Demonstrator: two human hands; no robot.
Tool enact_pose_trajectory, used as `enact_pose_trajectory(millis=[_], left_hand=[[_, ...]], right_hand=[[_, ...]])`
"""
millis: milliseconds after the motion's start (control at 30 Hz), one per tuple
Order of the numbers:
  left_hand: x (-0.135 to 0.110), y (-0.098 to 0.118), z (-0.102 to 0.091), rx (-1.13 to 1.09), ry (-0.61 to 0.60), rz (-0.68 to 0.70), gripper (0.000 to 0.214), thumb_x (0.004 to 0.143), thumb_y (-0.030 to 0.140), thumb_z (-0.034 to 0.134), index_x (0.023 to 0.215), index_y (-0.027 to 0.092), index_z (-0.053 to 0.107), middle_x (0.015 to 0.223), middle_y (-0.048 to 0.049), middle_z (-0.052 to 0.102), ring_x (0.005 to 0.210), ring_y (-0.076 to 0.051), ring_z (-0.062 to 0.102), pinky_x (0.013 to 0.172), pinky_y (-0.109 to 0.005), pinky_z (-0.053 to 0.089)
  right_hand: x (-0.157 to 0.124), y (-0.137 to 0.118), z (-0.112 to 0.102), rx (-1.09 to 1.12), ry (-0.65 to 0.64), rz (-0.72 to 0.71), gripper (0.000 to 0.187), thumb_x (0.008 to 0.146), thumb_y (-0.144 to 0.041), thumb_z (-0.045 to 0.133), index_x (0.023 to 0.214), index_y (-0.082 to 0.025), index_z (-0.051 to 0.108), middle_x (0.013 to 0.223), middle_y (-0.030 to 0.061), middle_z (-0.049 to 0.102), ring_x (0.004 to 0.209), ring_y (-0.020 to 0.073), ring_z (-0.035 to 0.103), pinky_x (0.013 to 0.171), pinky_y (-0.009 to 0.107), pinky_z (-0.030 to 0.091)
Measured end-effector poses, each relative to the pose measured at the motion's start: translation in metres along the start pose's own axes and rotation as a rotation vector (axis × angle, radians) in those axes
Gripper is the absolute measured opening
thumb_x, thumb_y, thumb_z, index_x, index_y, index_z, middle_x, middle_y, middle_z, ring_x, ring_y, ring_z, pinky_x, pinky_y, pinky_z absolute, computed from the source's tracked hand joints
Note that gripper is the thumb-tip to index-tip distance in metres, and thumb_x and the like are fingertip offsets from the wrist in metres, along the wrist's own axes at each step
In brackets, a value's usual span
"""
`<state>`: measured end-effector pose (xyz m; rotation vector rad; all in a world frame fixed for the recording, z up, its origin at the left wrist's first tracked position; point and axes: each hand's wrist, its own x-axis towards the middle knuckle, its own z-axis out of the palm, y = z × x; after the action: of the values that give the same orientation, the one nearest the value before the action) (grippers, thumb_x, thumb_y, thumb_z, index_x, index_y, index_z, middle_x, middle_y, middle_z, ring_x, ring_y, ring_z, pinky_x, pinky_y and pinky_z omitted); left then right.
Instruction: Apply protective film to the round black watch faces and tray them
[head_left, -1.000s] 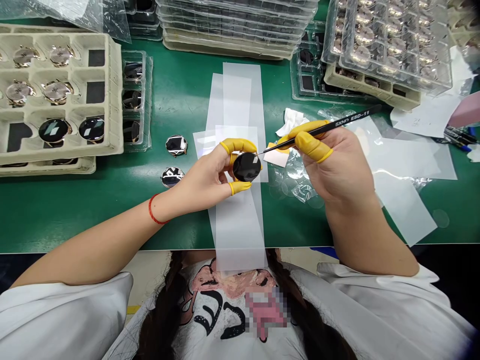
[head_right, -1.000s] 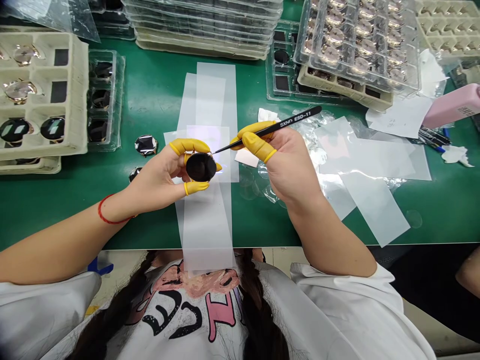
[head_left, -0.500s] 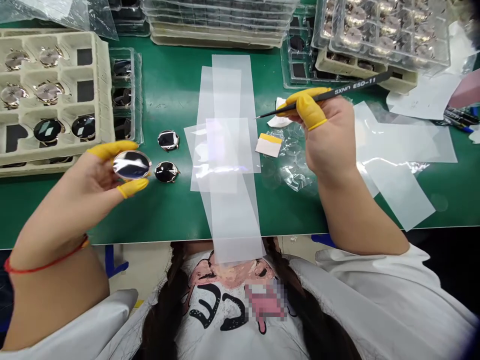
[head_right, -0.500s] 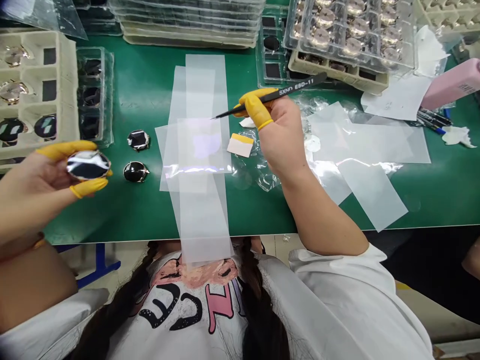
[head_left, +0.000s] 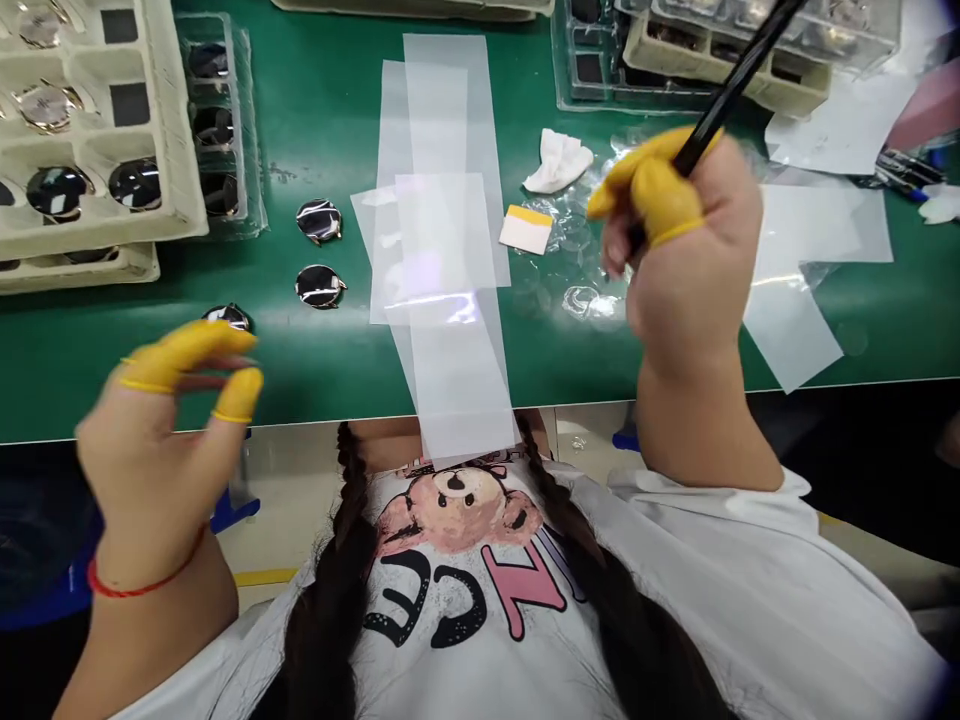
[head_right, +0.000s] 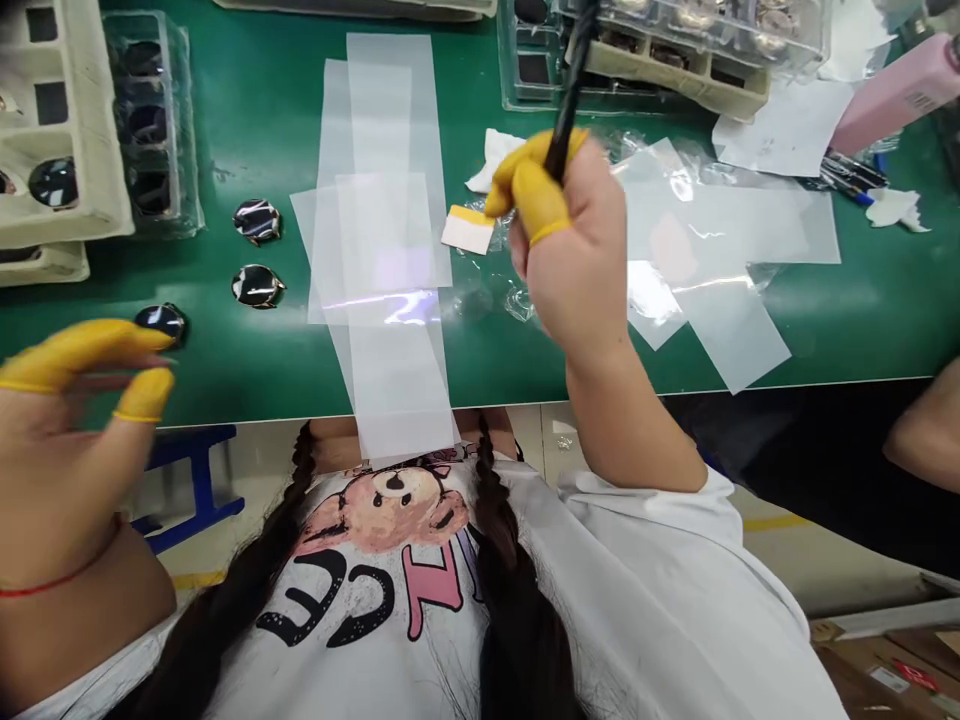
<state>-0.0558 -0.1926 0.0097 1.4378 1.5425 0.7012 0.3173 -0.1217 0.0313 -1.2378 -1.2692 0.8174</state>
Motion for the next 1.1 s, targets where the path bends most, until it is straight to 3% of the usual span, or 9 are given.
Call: enact_pose_trajectory(millis=[67, 133, 233, 400, 600, 733, 800, 900, 1100], left_hand=[[-0.013, 0.003, 0.024, 0.225, 0.046, 0.095, 0.03, 0.087, 0.039, 0.07, 0.116, 0.031, 0.071, 0.108, 0.0026, 0.076, 0.101, -0.028, 0.071, 0.082, -0.041, 0.052], [-0.019, -0.001, 0.047, 0.238, -0.153, 0.053, 0.029, 0.086, 0.049, 0.069, 0.099, 0.024, 0.077, 0.089, -0.0016, 0.078, 0.077, -0.023, 0.073, 0.077, -0.038, 0.056], [-0.02, -0.009, 0.081, -0.014, -0.404, -0.186, 0.05, 0.085, 0.064, 0.064, 0.103, 0.019, 0.073, 0.078, -0.0057, 0.076, 0.067, -0.018, 0.071, 0.063, -0.027, 0.056], [-0.021, -0.01, 0.116, -0.444, -0.482, -0.461, 0.057, 0.066, 0.068, 0.081, 0.08, 0.016, 0.063, 0.062, -0.0038, 0.07, 0.052, -0.01, 0.062, 0.051, -0.017, 0.049], [-0.03, -0.003, 0.122, -0.515, -0.488, -0.397, 0.052, 0.063, 0.056, 0.088, 0.082, 0.014, 0.064, 0.063, -0.0026, 0.07, 0.054, -0.009, 0.063, 0.051, -0.015, 0.049], [-0.034, -0.003, 0.127, -0.524, -0.427, -0.42, 0.055, 0.066, 0.061, 0.084, 0.092, 0.015, 0.067, 0.08, -0.005, 0.074, 0.068, -0.013, 0.069, 0.056, -0.018, 0.054], [-0.034, -0.003, 0.13, -0.553, -0.432, -0.436, 0.06, 0.064, 0.067, 0.083, 0.089, 0.015, 0.067, 0.077, -0.0041, 0.073, 0.065, -0.012, 0.067, 0.057, -0.019, 0.055], [-0.031, -0.003, 0.133, -0.611, -0.416, -0.423, 0.059, 0.062, 0.067, 0.084, 0.08, 0.014, 0.066, 0.064, -0.001, 0.067, 0.055, -0.01, 0.061, 0.054, -0.019, 0.053], [-0.024, -0.007, 0.121, -0.612, -0.155, -0.34, 0.048, 0.071, 0.062, 0.08, 0.079, 0.017, 0.068, 0.064, -0.001, 0.067, 0.054, -0.012, 0.058, 0.051, -0.022, 0.049]], right_hand=[[-0.034, -0.007, -0.01, -0.183, -0.107, 0.093, 0.014, 0.097, -0.031, 0.057, 0.089, -0.021, 0.063, 0.079, 0.0004, 0.065, 0.058, 0.0091, 0.046, 0.059, 0.027, 0.041], [-0.067, -0.006, -0.019, -0.358, -0.226, 0.183, 0.02, 0.091, -0.038, 0.063, 0.086, -0.019, 0.067, 0.075, 0.0013, 0.066, 0.065, 0.012, 0.054, 0.062, 0.028, 0.042], [-0.108, 0.007, -0.025, -0.502, -0.357, 0.293, 0.022, 0.085, -0.04, 0.065, 0.082, -0.018, 0.069, 0.074, 0.0021, 0.068, 0.064, 0.0136, 0.055, 0.059, 0.028, 0.039], [-0.144, 0.026, -0.014, -0.462, -0.388, 0.496, 0.031, 0.082, -0.047, 0.063, 0.08, -0.017, 0.068, 0.074, 0.003, 0.069, 0.067, 0.0145, 0.055, 0.064, 0.028, 0.041], [-0.157, 0.037, 0.001, -0.309, -0.361, 0.557, 0.037, 0.073, -0.052, 0.073, 0.083, -0.018, 0.063, 0.077, 0.0004, 0.064, 0.072, 0.0142, 0.052, 0.067, 0.028, 0.041], [-0.16, 0.037, 0.007, -0.086, -0.369, 0.644, 0.033, 0.075, -0.049, 0.072, 0.08, -0.018, 0.062, 0.074, -0.0008, 0.06, 0.068, 0.0118, 0.049, 0.064, 0.026, 0.042], [-0.16, 0.033, 0.008, 0.076, -0.424, 0.751, 0.038, 0.068, -0.051, 0.078, 0.075, -0.018, 0.06, 0.068, -0.0021, 0.058, 0.064, 0.0104, 0.049, 0.061, 0.025, 0.042], [-0.16, 0.031, -0.001, 0.185, -0.477, 0.849, 0.042, 0.063, -0.05, 0.083, 0.07, -0.017, 0.06, 0.065, -0.0031, 0.056, 0.061, 0.0088, 0.048, 0.06, 0.023, 0.043], [-0.166, 0.032, -0.044, 0.186, -0.479, 0.922, 0.037, 0.065, -0.046, 0.084, 0.076, -0.015, 0.067, 0.063, -0.0006, 0.06, 0.055, 0.0085, 0.051, 0.052, 0.022, 0.037]])
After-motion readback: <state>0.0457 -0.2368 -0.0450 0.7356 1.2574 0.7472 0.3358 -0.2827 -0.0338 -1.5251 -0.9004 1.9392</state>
